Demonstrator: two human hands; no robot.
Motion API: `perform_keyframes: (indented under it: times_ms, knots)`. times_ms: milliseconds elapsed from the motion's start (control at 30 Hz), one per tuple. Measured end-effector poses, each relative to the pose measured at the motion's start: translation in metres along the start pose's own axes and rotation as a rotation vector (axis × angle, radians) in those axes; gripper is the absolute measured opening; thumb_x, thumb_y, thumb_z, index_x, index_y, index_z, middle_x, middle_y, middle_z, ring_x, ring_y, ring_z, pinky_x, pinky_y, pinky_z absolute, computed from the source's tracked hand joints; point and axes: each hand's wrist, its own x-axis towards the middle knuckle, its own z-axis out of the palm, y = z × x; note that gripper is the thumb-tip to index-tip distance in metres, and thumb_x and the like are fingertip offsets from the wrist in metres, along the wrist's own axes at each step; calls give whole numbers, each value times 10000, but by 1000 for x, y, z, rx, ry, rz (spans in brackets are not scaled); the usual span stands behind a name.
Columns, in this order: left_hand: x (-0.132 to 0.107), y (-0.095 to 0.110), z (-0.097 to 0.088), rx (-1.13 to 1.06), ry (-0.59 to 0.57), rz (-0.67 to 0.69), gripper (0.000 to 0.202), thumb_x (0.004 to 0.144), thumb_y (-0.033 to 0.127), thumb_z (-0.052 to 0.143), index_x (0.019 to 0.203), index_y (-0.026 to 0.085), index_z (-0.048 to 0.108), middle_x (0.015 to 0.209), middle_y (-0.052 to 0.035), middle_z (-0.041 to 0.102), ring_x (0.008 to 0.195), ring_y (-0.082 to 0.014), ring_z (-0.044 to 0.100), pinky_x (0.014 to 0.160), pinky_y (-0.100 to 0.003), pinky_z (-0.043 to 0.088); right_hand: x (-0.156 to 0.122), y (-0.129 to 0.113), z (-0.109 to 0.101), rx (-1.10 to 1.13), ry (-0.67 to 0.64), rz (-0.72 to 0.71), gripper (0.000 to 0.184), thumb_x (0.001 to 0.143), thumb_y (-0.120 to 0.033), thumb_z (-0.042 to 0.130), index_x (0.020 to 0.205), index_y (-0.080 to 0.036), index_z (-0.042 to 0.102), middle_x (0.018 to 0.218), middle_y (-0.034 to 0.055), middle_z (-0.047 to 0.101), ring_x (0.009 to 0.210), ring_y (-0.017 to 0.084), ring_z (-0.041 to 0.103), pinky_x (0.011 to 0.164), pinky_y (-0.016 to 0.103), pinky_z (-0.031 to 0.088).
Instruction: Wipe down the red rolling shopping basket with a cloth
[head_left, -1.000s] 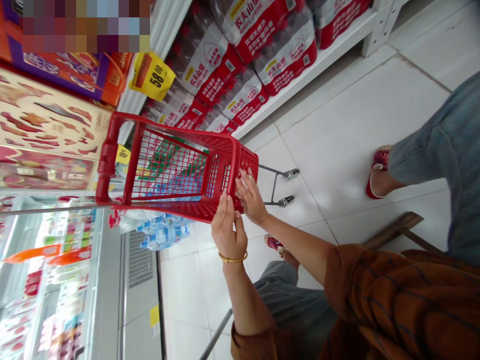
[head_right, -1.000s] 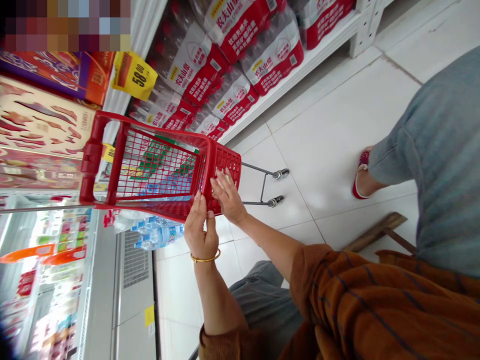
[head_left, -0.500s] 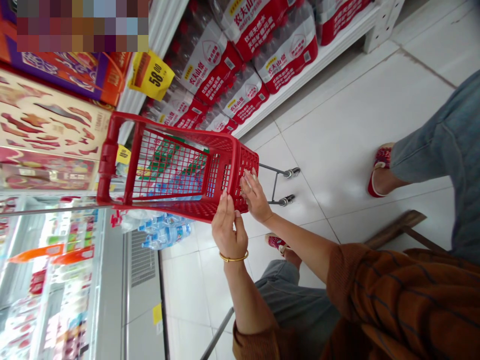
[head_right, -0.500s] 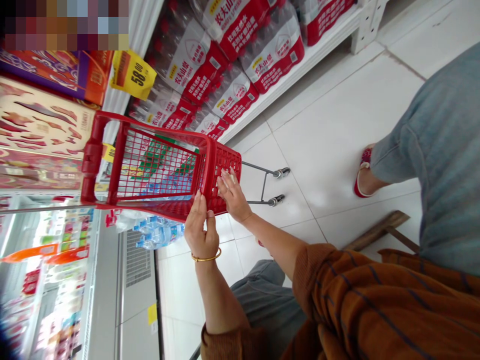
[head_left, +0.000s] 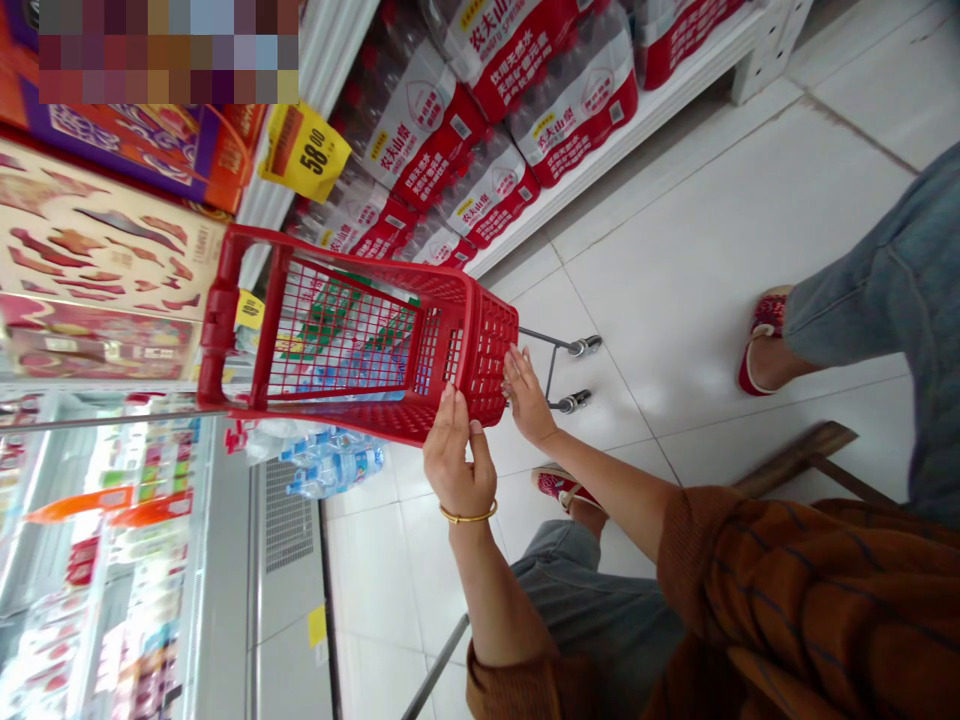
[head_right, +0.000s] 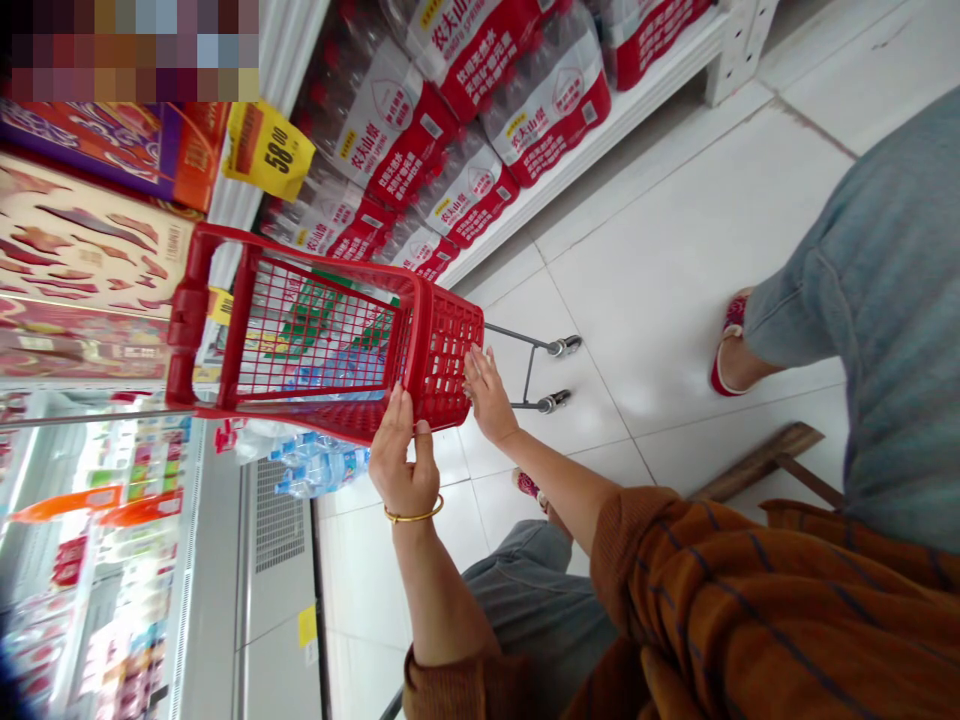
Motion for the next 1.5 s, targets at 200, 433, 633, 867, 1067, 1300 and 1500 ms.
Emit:
perform_keyframes:
  times_ms: [200, 433, 633, 867, 1067, 1300, 1500]
  knots:
    - [-1, -2, 2, -1, 31, -15, 417, 935, 198, 490, 1346, 136, 527, 1349, -186, 573, 1282, -256, 537, 1048, -425, 467, 1, -5, -7, 35, -11, 78, 563, 1013, -214, 259, 1534, -342, 88, 1620, 3, 161, 1500, 191, 11, 1162, 466, 355]
    - [-1, 0, 2, 12, 63, 4, 404, 922, 176, 504, 1319, 119, 545, 1303, -197, 606, 1238, -246, 577, 1011, -417, 500, 42, -60, -15, 10, 151, -35, 517, 1030, -366, 259, 1531, -345, 134, 1616, -2, 180, 1499, 207, 109, 1218, 498, 226]
    - [1, 0, 1, -12, 68, 3, 394, 930, 185, 484, 1312, 111, 551, 1286, -196, 618, 1233, -250, 581, 1007, -422, 504, 65, -77, -3, -71, 173, -98, 522, 1029, -381, 215, 1532, -375, 73, 1615, -40, 172, 1504, 223, 49, 1218, 542, 204]
    - [0, 0, -2, -28, 16, -13, 413, 934, 176, 465, 1337, 116, 531, 1330, -192, 587, 1273, -243, 546, 1034, -421, 481, 58, -59, -3, -43, 91, -93, 545, 1029, -305, 245, 1526, -400, 44, 1604, -39, 212, 1498, 205, 101, 1217, 516, 236]
    - [0, 0, -1, -41, 47, -22, 401, 933, 174, 474, 1321, 108, 551, 1313, -199, 597, 1243, -250, 573, 1028, -406, 481, 50, -49, -6, -39, 39, -75, 572, 1021, -234, 261, 1524, -397, 40, 1613, -23, 181, 1502, 199, 59, 1179, 500, 330]
    - [-1, -1, 0, -9, 62, -38, 377, 934, 204, 473, 1286, 121, 580, 1285, -184, 622, 1206, -242, 603, 996, -414, 510, 37, -27, -8, -11, 56, -77, 598, 1009, -173, 257, 1525, -388, 44, 1624, -20, 137, 1502, 186, 26, 1170, 474, 347]
    - [0, 4, -3, 64, 51, -30, 365, 924, 180, 482, 1263, 100, 592, 1266, -203, 629, 1198, -247, 608, 989, -413, 519, 30, -19, -6, -7, 57, -24, 567, 1015, -210, 263, 1530, -362, 84, 1620, -4, 159, 1499, 193, 42, 1198, 504, 258]
